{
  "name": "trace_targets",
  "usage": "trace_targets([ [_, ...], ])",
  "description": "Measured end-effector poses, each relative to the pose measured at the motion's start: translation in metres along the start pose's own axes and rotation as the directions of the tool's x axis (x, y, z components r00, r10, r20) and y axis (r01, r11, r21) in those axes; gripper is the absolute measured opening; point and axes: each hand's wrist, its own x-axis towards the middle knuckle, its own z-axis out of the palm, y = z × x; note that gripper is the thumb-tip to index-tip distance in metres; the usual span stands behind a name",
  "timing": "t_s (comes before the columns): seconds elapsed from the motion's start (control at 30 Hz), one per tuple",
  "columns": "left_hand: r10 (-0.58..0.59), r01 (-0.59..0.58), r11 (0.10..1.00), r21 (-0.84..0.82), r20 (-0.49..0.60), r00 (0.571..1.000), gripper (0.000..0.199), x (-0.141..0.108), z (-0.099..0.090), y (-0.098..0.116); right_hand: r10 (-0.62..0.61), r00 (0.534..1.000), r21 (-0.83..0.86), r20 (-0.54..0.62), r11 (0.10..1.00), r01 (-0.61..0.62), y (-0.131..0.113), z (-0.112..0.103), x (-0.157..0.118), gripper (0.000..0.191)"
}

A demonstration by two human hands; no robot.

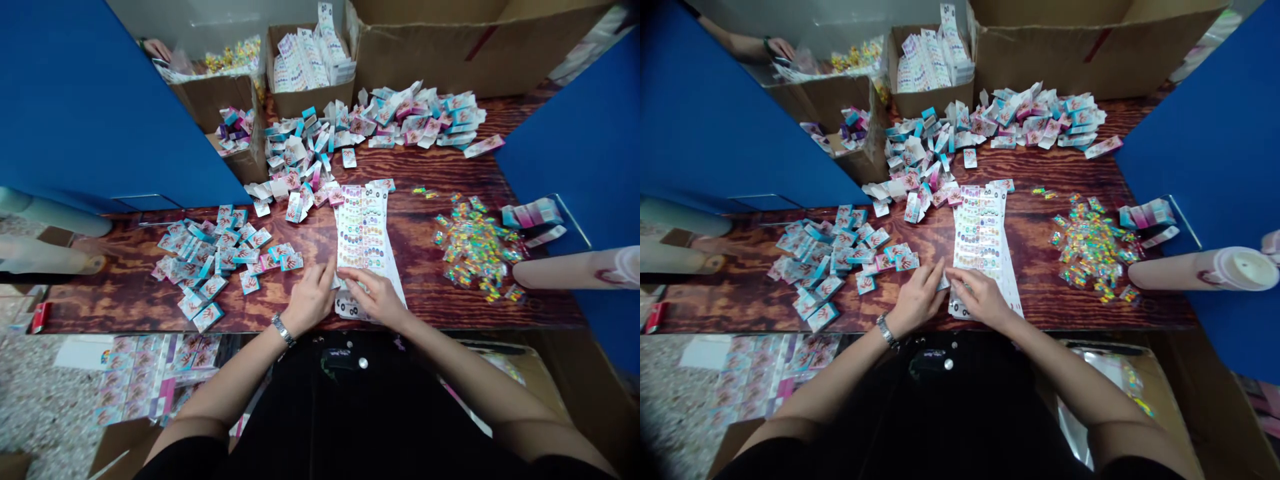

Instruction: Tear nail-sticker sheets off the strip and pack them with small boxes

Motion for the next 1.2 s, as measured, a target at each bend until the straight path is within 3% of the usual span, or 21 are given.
trace_targets([
  [0.07, -0.048, 0.044, 0.992, 0.117, 0.034, 0.998, 0.061, -0.007, -0.014, -0.019, -0.025, 1.0, -0.116, 0.018, 0.993, 0.027, 0.03, -0.018, 0.01, 0.036],
  [0.13, -0.14, 0.143, 0.963, 0.23, -0.032, 0.99, 0.061, -0.011, -0.029, -0.038, -0.039, 0.999, -0.269, 0.015, 0.962, 0.042, 0.065, -0.035, 0.021, 0.043],
  [0.2, -0.169, 0.201, 0.943, 0.265, -0.141, 0.976, 0.063, -0.011, -0.042, -0.051, -0.029, 0.993, -0.382, 0.113, 0.922, 0.07, 0.096, -0.046, 0.027, 0.055],
  [0.27, -0.14, 0.189, 0.954, 0.234, -0.209, 0.968, 0.065, -0.008, -0.047, -0.053, 0.025, 0.974, -0.452, 0.227, 0.888, 0.082, 0.119, -0.05, 0.028, 0.061],
  [0.33, -0.09, 0.125, 0.981, 0.148, -0.224, 0.97, 0.063, -0.005, -0.043, -0.047, 0.068, 0.956, -0.49, 0.284, 0.868, 0.084, 0.131, -0.047, 0.025, 0.059],
  [0.4, -0.066, 0.066, 0.998, -0.007, -0.209, 0.976, 0.057, -0.002, -0.032, -0.032, 0.071, 0.961, -0.514, 0.267, 0.854, 0.08, 0.133, -0.041, 0.021, 0.05],
  [0.5, -0.144, 0.112, 0.916, -0.386, -0.055, 0.988, 0.048, 0.004, -0.009, -0.002, 0.029, 0.984, -0.532, 0.175, 0.844, 0.07, 0.124, -0.035, 0.015, 0.032],
  [0.57, -0.183, 0.288, 0.685, -0.67, 0.224, 0.957, 0.043, 0.009, 0.004, 0.017, -0.017, 0.995, -0.505, 0.103, 0.861, 0.067, 0.108, -0.037, 0.012, 0.027],
  [0.6, -0.173, 0.422, 0.494, -0.76, 0.389, 0.905, 0.045, 0.012, 0.01, 0.025, -0.045, 0.996, -0.47, 0.08, 0.879, 0.078, 0.096, -0.039, 0.01, 0.026],
  [0.67, -0.103, 0.636, 0.053, -0.769, 0.63, 0.77, 0.052, 0.02, 0.017, 0.036, -0.108, 0.991, -0.354, 0.083, 0.926, 0.131, 0.068, -0.046, 0.004, 0.028],
  [0.7, -0.075, 0.673, -0.144, -0.726, 0.686, 0.724, 0.053, 0.025, 0.019, 0.038, -0.144, 0.982, -0.275, 0.119, 0.946, 0.172, 0.052, -0.05, 0.001, 0.028],
  [0.73, -0.079, 0.657, -0.3, -0.692, 0.704, 0.705, 0.051, 0.029, 0.021, 0.039, -0.18, 0.969, -0.194, 0.167, 0.958, 0.212, 0.036, -0.054, -0.002, 0.027],
  [0.77, -0.114, 0.608, -0.412, -0.678, 0.701, 0.704, 0.045, 0.034, 0.021, 0.039, -0.215, 0.951, -0.108, 0.222, 0.964, 0.243, 0.021, -0.057, -0.005, 0.027],
  [0.83, -0.203, 0.508, -0.512, -0.693, 0.672, 0.712, 0.033, 0.042, 0.02, 0.037, -0.245, 0.926, 0.028, 0.287, 0.969, 0.247, -0.004, -0.062, -0.01, 0.027],
  [0.9, -0.282, 0.452, -0.506, -0.735, 0.636, 0.718, 0.031, 0.045, 0.019, 0.034, -0.198, 0.945, 0.065, 0.261, 0.98, 0.187, -0.016, -0.065, -0.01, 0.027],
  [1.0, -0.314, 0.434, -0.37, -0.822, 0.55, 0.774, 0.034, 0.042, 0.015, 0.033, 0.02, 0.999, -0.022, 0.038, 1.0, -0.019, -0.013, -0.065, -0.002, 0.025],
  [1.1, -0.228, 0.423, -0.064, -0.904, 0.425, 0.876, 0.042, 0.033, 0.01, 0.033, 0.186, 0.967, -0.081, -0.175, 0.976, -0.202, 0.001, -0.061, 0.009, 0.025],
  [1.17, -0.169, 0.399, 0.134, -0.907, 0.376, 0.911, 0.039, 0.028, 0.008, 0.033, 0.173, 0.955, -0.099, -0.241, 0.974, -0.202, 0.007, -0.057, 0.015, 0.027],
  [1.2, -0.166, 0.397, 0.172, -0.901, 0.371, 0.914, 0.038, 0.027, 0.008, 0.034, 0.128, 0.956, -0.114, -0.264, 0.98, -0.163, 0.008, -0.055, 0.016, 0.027],
])
